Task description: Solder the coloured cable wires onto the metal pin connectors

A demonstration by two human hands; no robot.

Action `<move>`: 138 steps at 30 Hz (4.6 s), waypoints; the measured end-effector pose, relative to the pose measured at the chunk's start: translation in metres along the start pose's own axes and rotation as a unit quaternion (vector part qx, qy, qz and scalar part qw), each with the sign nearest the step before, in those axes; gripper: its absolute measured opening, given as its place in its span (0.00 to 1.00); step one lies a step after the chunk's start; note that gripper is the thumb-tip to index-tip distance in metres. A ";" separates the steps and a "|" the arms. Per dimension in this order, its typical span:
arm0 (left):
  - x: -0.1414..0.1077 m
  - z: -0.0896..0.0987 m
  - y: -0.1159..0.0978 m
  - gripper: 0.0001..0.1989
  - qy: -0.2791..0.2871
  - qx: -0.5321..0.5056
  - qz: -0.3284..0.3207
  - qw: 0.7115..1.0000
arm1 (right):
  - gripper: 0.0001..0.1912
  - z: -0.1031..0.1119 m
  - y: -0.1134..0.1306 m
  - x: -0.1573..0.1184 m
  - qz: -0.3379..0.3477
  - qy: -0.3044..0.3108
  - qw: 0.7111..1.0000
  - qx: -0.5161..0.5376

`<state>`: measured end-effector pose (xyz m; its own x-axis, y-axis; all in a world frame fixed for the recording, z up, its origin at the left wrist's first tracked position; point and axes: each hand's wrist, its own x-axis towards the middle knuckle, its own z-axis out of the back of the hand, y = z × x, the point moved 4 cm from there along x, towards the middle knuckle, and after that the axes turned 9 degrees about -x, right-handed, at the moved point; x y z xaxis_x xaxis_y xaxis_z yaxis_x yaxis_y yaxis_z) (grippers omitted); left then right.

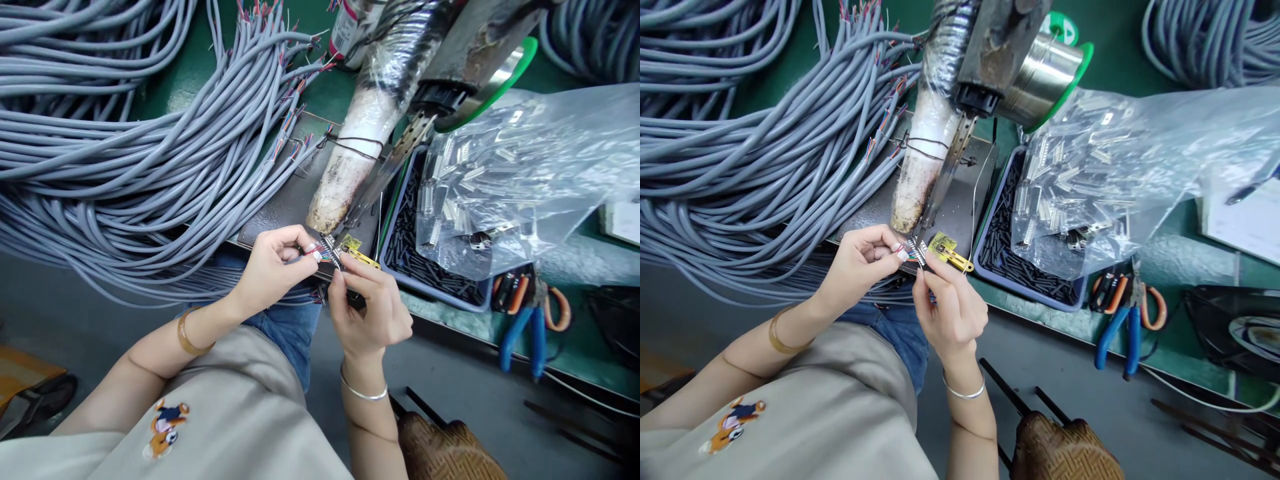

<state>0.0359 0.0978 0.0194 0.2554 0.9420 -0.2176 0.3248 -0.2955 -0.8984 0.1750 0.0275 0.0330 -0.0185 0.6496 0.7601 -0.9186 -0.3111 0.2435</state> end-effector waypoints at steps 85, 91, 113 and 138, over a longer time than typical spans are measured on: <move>-0.001 -0.005 -0.001 0.08 -0.010 -0.020 -0.029 0.999 | 0.10 0.001 -0.002 0.001 -0.006 0.002 1.000 0.004; -0.001 -0.006 -0.002 0.08 -0.014 -0.009 -0.042 0.999 | 0.09 0.000 -0.003 0.005 -0.026 0.012 1.000 0.005; -0.001 -0.005 -0.003 0.09 -0.027 -0.007 -0.031 0.999 | 0.10 -0.001 -0.002 0.008 0.006 0.008 1.000 0.001; -0.003 -0.010 -0.012 0.13 -0.027 -0.033 -0.044 0.998 | 0.11 -0.003 0.001 0.018 -0.006 0.004 1.000 -0.008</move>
<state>0.0402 0.0972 0.0340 0.1745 0.9714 -0.1609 0.4037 -0.2196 -0.8881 0.1728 0.0409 0.0454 -0.0109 0.6584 0.7526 -0.9249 -0.2927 0.2426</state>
